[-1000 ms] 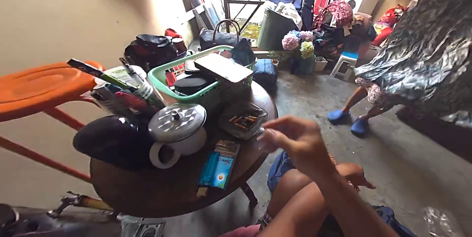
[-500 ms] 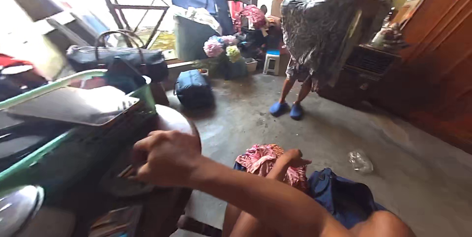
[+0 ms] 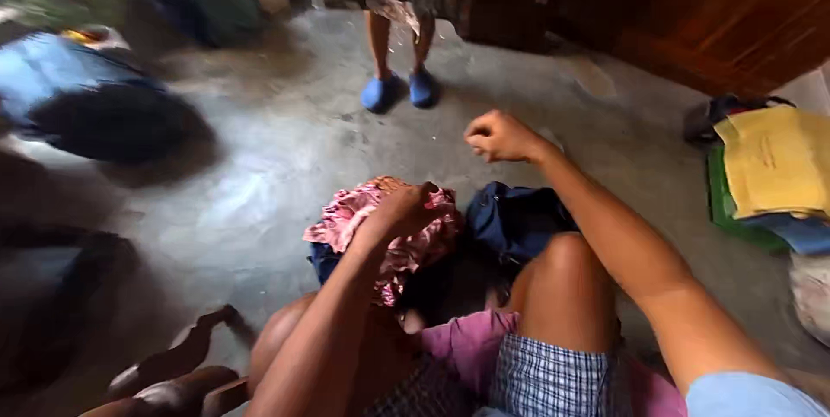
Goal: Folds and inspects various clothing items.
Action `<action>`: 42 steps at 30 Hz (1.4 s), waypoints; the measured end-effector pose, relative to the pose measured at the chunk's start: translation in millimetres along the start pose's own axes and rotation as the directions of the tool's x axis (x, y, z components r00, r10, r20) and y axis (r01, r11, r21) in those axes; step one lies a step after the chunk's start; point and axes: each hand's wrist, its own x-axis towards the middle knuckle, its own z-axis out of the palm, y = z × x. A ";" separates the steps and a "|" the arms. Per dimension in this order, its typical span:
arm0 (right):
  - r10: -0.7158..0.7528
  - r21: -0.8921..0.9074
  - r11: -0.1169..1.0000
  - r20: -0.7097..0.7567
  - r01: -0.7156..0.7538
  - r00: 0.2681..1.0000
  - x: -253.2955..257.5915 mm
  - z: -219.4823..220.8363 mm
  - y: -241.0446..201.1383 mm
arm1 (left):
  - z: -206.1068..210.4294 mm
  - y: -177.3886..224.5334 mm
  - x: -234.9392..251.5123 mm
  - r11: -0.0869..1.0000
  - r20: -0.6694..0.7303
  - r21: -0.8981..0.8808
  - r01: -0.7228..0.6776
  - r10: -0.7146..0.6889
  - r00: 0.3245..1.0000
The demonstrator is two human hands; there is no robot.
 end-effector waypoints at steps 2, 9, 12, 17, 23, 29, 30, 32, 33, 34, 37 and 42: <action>0.300 -0.005 0.954 -0.018 -0.300 0.954 -23.3 3.4 143.2 | 3.0 10.1 7.0 1.000 0.054 -0.001 -0.021 0.021 0.998; 0.685 -0.216 0.724 0.341 -0.656 0.644 -98.3 148.4 356.3 | 31.2 27.8 55.7 0.993 0.295 0.110 0.046 -0.077 0.953; 0.729 -0.371 0.676 0.468 -0.637 0.500 -97.9 188.1 356.3 | 53.4 23.1 81.4 0.987 0.384 0.148 0.066 -0.119 0.916; 0.627 -0.360 0.744 0.665 -0.563 0.405 -124.3 230.7 303.7 | 129.8 51.6 107.5 0.985 0.396 0.094 -0.144 0.096 0.913; 0.596 -0.048 0.787 0.316 -0.615 0.738 -122.8 258.7 339.1 | 267.9 111.2 167.3 0.870 0.723 0.276 -0.409 0.093 0.685; 0.550 0.016 0.818 0.270 -0.575 0.790 -80.2 282.0 369.6 | 295.7 98.1 180.4 0.799 0.695 0.515 -0.310 -0.179 0.696; 0.550 0.017 0.819 0.259 -0.573 0.794 -72.7 286.7 372.8 | 291.4 90.6 179.0 0.810 0.688 0.493 -0.318 -0.139 0.713; 0.565 -0.021 0.812 0.281 -0.583 0.776 -62.4 282.5 367.6 | 283.8 74.8 177.2 0.840 0.673 0.436 -0.322 -0.067 0.736; 0.580 -0.034 0.797 0.321 -0.603 0.749 -61.1 269.4 361.2 | 280.8 69.0 176.7 0.852 0.666 0.411 -0.325 -0.037 0.745; 0.582 -0.028 0.787 0.362 -0.616 0.728 -62.2 249.3 354.6 | 278.0 65.9 176.5 0.861 0.658 0.391 -0.326 -0.014 0.753; 0.451 0.289 0.805 0.270 -0.519 0.850 -88.7 176.5 344.2 | 271.6 66.7 172.9 0.918 0.629 0.292 -0.270 0.029 0.777; 0.105 0.755 0.629 -0.321 0.187 0.941 -149.5 27.6 279.2 | 230.2 94.4 162.3 0.987 0.207 -0.156 -0.038 0.070 0.976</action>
